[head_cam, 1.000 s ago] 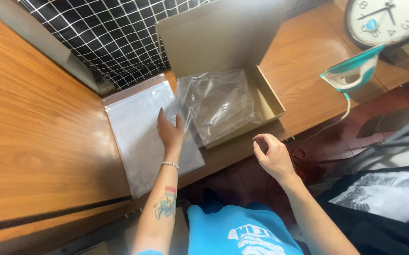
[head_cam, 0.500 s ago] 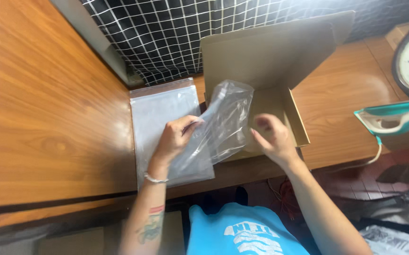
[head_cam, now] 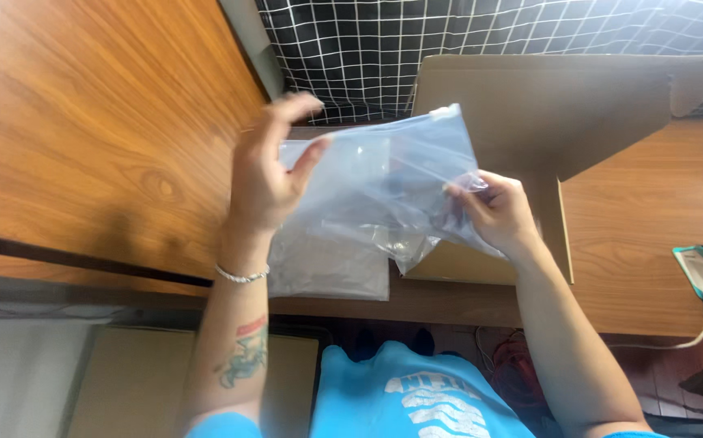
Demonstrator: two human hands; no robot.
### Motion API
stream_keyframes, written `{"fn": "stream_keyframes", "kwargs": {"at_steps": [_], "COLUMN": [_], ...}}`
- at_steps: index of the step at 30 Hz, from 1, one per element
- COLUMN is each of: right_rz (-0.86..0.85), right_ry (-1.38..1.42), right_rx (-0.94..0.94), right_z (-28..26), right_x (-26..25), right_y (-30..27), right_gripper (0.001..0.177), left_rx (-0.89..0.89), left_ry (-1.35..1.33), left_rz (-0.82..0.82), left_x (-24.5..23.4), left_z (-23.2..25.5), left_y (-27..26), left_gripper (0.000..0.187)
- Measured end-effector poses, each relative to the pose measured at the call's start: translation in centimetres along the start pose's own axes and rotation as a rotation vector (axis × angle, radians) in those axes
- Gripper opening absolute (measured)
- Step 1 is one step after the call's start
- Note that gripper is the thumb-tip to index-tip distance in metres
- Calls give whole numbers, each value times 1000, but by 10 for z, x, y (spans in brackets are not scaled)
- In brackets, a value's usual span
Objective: The person takes a black shirt and blue jeans out of boxes and bags, places them on hangers, and hangs them on a rack.
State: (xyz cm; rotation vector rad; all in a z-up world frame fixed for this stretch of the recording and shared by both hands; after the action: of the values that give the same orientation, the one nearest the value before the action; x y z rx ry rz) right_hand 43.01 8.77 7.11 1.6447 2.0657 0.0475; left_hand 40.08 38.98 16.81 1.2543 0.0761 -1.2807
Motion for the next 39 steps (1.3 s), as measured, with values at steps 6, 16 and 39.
{"fn": "stream_keyframes", "kwargs": {"at_steps": [6, 16, 39], "right_rz": [204, 293, 246], "right_ry": [380, 746, 366], "right_rx": [87, 449, 848], "right_z": [27, 0, 243], "right_x": [-4, 41, 198], "right_y": [4, 10, 63], "right_gripper": [12, 22, 29], "left_rx": [-537, -1030, -1376], "left_ry": [-161, -564, -169], "left_rz": [661, 354, -243], "left_x": [84, 125, 135], "left_z": [-34, -70, -208], "left_y": [-131, -190, -322], "left_gripper": [66, 23, 61]}}
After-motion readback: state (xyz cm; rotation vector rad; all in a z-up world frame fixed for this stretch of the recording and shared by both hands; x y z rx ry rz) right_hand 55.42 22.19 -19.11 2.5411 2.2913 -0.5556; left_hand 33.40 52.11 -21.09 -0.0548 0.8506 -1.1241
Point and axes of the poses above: each hand's wrist, its own y-axis towards the middle knuckle, its own x-axis out of the palm, z = x × y, the point moved 2 cm from there along y, towards the middle knuckle, and after that the axes turned 5 degrees about y, right-handed, at the moved point
